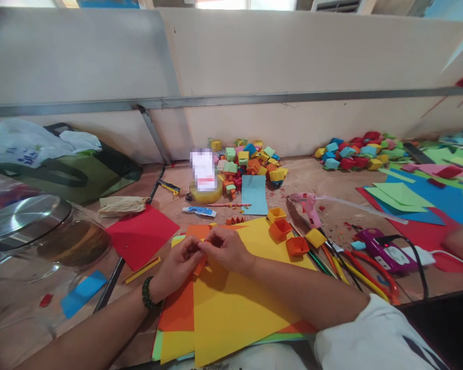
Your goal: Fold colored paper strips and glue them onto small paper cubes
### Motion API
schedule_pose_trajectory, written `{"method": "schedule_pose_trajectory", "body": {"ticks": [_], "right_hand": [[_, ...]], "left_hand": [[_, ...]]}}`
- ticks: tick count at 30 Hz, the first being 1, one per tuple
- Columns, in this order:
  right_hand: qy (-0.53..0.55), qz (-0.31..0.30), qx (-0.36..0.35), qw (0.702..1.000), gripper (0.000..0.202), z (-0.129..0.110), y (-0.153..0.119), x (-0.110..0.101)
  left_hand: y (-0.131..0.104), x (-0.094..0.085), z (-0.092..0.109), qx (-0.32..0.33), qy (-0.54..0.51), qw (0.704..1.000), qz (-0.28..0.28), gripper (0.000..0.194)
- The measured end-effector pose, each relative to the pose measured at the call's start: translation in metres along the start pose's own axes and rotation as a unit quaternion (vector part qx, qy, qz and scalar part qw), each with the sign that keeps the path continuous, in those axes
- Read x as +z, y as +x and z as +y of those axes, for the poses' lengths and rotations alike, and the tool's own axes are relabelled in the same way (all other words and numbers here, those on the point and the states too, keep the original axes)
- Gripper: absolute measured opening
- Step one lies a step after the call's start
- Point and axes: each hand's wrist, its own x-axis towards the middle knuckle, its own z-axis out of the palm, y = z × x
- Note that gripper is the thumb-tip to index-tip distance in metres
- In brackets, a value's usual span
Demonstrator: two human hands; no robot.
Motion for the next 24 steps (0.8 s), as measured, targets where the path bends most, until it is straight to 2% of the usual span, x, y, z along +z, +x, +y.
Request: {"method": "schedule_pose_trajectory", "body": {"ticks": [5, 7, 13, 15, 19, 24], "right_hand": [[0.019, 0.038, -0.018, 0.999, 0.034, 0.0, 0.001, -0.003], [0.036, 0.057, -0.014, 0.998, 0.036, -0.001, 0.002, -0.004], [0.104, 0.025, 0.02, 0.994, 0.041, 0.0, 0.007, -0.006], [0.114, 0.026, 0.024, 0.993, 0.041, 0.001, 0.008, -0.006], [0.114, 0.028, 0.043, 0.992, 0.038, 0.004, 0.009, -0.008], [0.088, -0.024, 0.075, 0.993, 0.036, 0.006, 0.008, -0.01]], "left_hand": [[0.0, 0.002, -0.001, -0.036, -0.011, 0.999, -0.039, 0.033], [0.0, 0.001, -0.003, -0.047, -0.013, 0.998, -0.037, 0.035], [0.004, -0.003, -0.003, -0.027, -0.004, 1.0, 0.006, 0.036], [0.006, -0.005, 0.0, -0.038, -0.017, 0.999, 0.023, 0.038], [0.01, -0.008, 0.003, -0.07, -0.08, 0.991, 0.076, 0.044], [0.013, -0.012, 0.0, -0.064, -0.123, 0.981, 0.136, 0.041]]}}
